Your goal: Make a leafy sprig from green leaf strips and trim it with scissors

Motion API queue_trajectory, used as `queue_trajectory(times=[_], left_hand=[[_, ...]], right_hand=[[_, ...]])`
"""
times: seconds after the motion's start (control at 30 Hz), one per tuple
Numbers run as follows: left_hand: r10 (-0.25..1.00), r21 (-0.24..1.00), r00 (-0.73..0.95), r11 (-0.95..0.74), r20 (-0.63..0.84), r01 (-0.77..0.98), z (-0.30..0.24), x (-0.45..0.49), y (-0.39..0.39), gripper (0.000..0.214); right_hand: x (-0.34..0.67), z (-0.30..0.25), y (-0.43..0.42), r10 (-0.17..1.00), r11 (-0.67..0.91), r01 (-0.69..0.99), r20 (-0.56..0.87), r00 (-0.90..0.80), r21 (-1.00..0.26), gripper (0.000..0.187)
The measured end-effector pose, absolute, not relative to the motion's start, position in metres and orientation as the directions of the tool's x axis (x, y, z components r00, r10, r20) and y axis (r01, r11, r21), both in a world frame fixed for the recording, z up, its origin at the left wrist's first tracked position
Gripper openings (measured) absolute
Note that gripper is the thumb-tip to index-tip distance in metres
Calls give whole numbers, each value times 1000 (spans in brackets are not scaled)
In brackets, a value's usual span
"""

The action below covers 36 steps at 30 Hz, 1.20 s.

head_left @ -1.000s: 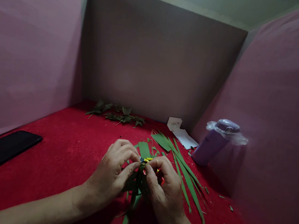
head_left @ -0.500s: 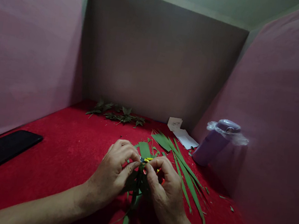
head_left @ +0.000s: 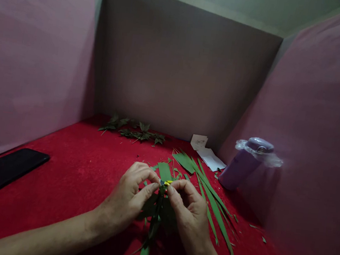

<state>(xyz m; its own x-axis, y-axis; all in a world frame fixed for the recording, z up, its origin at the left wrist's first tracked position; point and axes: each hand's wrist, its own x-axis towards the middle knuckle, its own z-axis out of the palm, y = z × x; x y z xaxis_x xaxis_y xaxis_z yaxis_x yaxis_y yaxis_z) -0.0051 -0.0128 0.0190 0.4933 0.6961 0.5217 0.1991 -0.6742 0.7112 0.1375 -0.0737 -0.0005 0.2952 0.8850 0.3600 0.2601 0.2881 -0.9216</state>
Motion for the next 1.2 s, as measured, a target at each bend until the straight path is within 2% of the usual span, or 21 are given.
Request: queue_trajectory(times=[0.13, 0.27, 0.5, 0.8, 1.03, 1.2], left_hand=[[751, 783, 496, -588, 436, 201, 21, -5, -15, 11], [795, 835, 497, -503, 347, 222, 22, -4, -17, 12], [813, 876, 501, -441, 297, 196, 19, -2, -16, 12], [835, 959, 525, -262, 168, 109, 17, -1, -17, 17], [850, 986, 511, -165, 128, 28, 20, 0, -16, 17], [862, 999, 506, 19, 6, -45, 23, -1, -13, 27]], right_hand=[[139, -3, -71, 904, 269, 175, 311, 294, -947, 17], [139, -3, -71, 905, 264, 172, 305, 295, -949, 17], [137, -4, -71, 911, 270, 189, 314, 268, -944, 15], [136, -2, -71, 911, 236, 191, 285, 297, -953, 18], [136, -2, -71, 919, 233, 162, 271, 287, -959, 21], [137, 2, -73, 914, 263, 130, 290, 284, -956, 26]])
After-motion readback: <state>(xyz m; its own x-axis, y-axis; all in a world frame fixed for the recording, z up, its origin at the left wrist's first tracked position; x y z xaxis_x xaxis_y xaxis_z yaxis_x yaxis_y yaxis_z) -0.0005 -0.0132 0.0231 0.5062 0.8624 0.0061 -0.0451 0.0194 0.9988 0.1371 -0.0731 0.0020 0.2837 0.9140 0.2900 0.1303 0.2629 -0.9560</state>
